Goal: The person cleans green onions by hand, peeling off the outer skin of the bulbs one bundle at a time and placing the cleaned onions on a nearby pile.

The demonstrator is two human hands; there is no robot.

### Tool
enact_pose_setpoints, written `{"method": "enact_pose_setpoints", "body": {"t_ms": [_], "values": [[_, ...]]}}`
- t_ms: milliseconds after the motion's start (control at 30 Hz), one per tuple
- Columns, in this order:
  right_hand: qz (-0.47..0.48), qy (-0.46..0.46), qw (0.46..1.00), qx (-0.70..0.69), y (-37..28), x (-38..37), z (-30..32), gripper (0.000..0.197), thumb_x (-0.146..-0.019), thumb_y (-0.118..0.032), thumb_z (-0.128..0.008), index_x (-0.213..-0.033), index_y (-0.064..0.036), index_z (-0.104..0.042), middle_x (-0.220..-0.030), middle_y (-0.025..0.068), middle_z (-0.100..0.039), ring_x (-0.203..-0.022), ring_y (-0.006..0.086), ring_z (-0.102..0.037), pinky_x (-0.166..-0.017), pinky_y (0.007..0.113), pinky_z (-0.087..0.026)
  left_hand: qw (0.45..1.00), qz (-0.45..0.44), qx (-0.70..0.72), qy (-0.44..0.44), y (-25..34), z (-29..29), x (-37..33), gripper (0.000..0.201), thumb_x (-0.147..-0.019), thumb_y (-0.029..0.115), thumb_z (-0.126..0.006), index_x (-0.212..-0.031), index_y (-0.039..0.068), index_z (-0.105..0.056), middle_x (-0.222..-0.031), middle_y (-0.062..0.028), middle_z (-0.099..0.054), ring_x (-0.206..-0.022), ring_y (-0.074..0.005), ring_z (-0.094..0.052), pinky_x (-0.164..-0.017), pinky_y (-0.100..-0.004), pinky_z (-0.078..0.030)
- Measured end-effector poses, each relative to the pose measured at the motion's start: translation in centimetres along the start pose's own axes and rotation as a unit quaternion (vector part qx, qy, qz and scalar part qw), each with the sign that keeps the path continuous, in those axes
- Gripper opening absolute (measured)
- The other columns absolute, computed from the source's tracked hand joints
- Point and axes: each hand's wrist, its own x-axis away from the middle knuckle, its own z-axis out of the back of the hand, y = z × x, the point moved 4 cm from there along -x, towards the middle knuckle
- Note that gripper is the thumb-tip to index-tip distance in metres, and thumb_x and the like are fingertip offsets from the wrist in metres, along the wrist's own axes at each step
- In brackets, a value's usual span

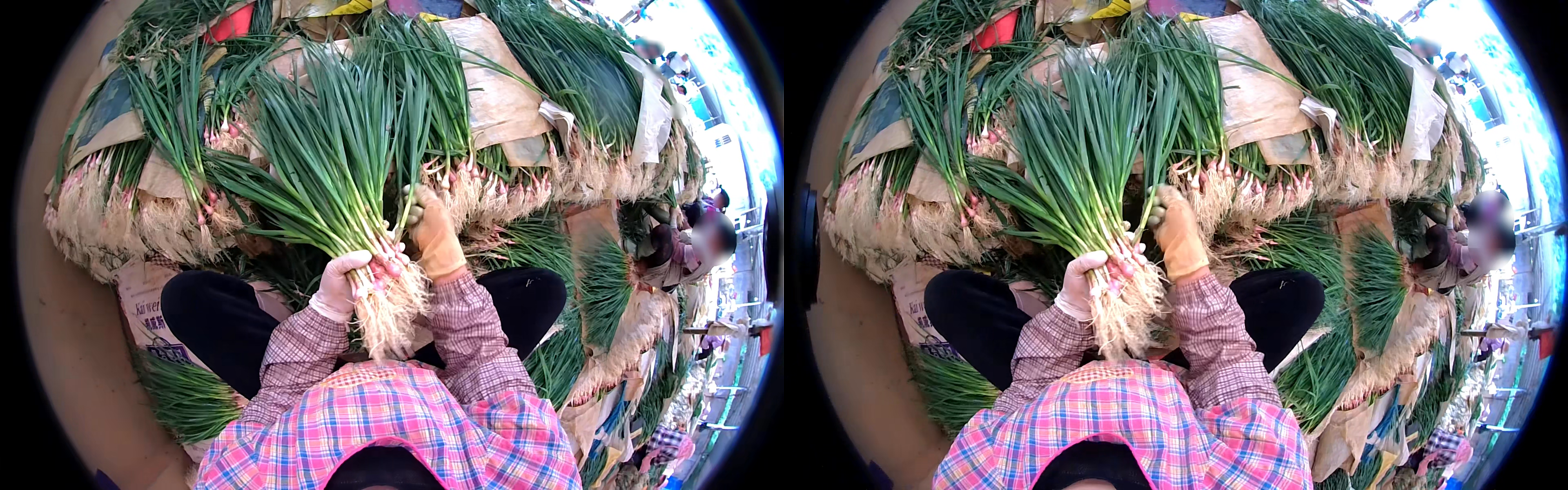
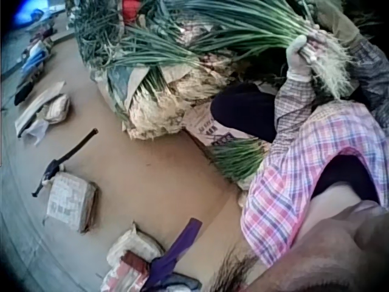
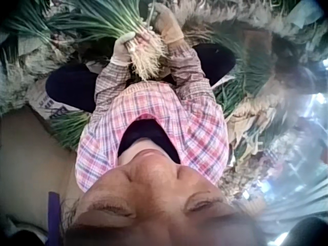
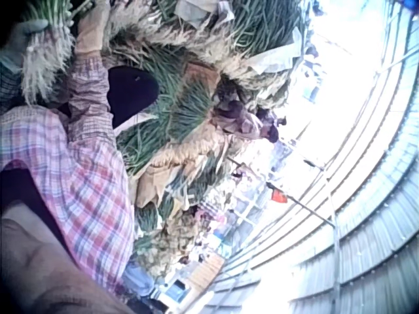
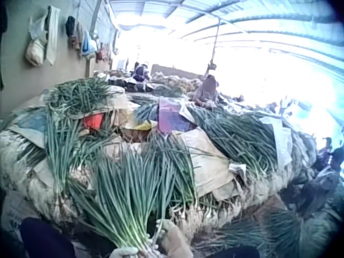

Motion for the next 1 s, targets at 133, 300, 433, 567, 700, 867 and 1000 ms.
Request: {"method": "enact_pose_setpoints", "body": {"t_ms": [133,300,433,567,700,867,1000], "values": [[0.235,0.069,0.763,0.598,-1.1,-0.5,2.0,0.013,-0.084,-0.016,-0.058,-0.093,-0.0071,-0.055,-0.075,0.0056,-0.056,-0.058,0.0171,-0.053,-0.051,0.029,-0.043,0.999,0.022,0.032,0.0,0.0,-0.1,0.4,0.058,-0.073,0.016,-0.054,-0.124,-0.008,-0.04,-0.105,-0.0237,-0.057,-0.099,-0.0327,-0.056,-0.093,-0.0421,-0.041],[0.297,-0.071,0.738,0.602,-3.0,7.2,-0.5,0.032,-0.077,-0.015,-0.064,-0.109,-0.0136,-0.059,-0.09,0.0086,-0.057,-0.084,0.0271,-0.059,-0.071,0.034,-0.047,0.999,0.025,-0.016,0.012,-0.5,0.2,-0.1,0.046,-0.079,0.017,-0.05,-0.115,-0.012,-0.046,-0.091,-0.0223,-0.062,-0.089,-0.0283,-0.061,-0.075,-0.0309,-0.051],[0.354,-0.174,0.666,0.634,-2.4,6.6,-2.4,0.016,-0.075,-0.007,-0.064,-0.091,-0.0107,-0.064,-0.085,0.0087,-0.054,-0.075,0.0231,-0.059,-0.065,0.03,-0.047,0.998,0.053,-0.035,0.019,-0.2,0.9,0.4,0.039,-0.082,0.016,-0.048,-0.109,-0.012,-0.049,-0.093,-0.024,-0.062,-0.07,-0.0227,-0.063,-0.068,-0.0293,-0.053],[0.264,-0.17,0.853,0.416,-0.9,4.2,-1.1,0.007,-0.083,-0.003,-0.059,-0.089,-0.005,-0.06,-0.083,0.0034,-0.058,-0.067,0.0113,-0.055,-0.06,0.022,-0.045,1.0,0.027,-0.009,0.011,-0.2,0.3,0.0,0.043,-0.079,0.015,-0.05,-0.113,-0.011,-0.048,-0.096,-0.0244,-0.061,-0.089,-0.0297,-0.061,-0.074,-0.0316,-0.052],[0.157,0.007,0.988,-0.004,-2.5,3.4,0.3,0.008,-0.089,-0.011,-0.054,-0.085,-0.0047,-0.057,-0.075,0.001,-0.054,-0.06,0.0076,-0.049,-0.056,0.021,-0.043,0.999,0.039,0.003,0.001,0.0,0.1,0.2,0.052,-0.077,0.016,-0.052,-0.121,-0.01,-0.042,-0.105,-0.022,-0.057,-0.094,-0.0304,-0.059,-0.084,-0.0358,-0.049],[0.125,-0.016,0.737,0.664,0.1,-0.6,8.3,0.027,-0.083,-0.027,-0.061,-0.097,-0.0041,-0.062,-0.089,0.0095,-0.064,-0.07,0.0177,-0.059,-0.066,0.028,-0.049,0.998,0.06,-0.01,0.015,-0.3,0.7,0.1,0.062,-0.073,0.019,-0.052,-0.125,-0.011,-0.039,-0.117,-0.0211,-0.051,-0.104,-0.0328,-0.053,-0.096,-0.0419,-0.038],[-0.047,-0.025,0.939,0.339,0.9,2.8,4.4,0.029,-0.086,-0.029,-0.06,-0.103,-0.0051,-0.062,-0.086,0.004,-0.064,-0.063,0.0095,-0.055,-0.055,0.02,-0.043,0.998,0.05,0.017,0.014,-1.1,1.8,-0.1,0.062,-0.072,0.018,-0.051,-0.126,-0.008,-0.039,-0.114,-0.0215,-0.052,-0.103,-0.0325,-0.054,-0.096,-0.042,-0.039]]}}
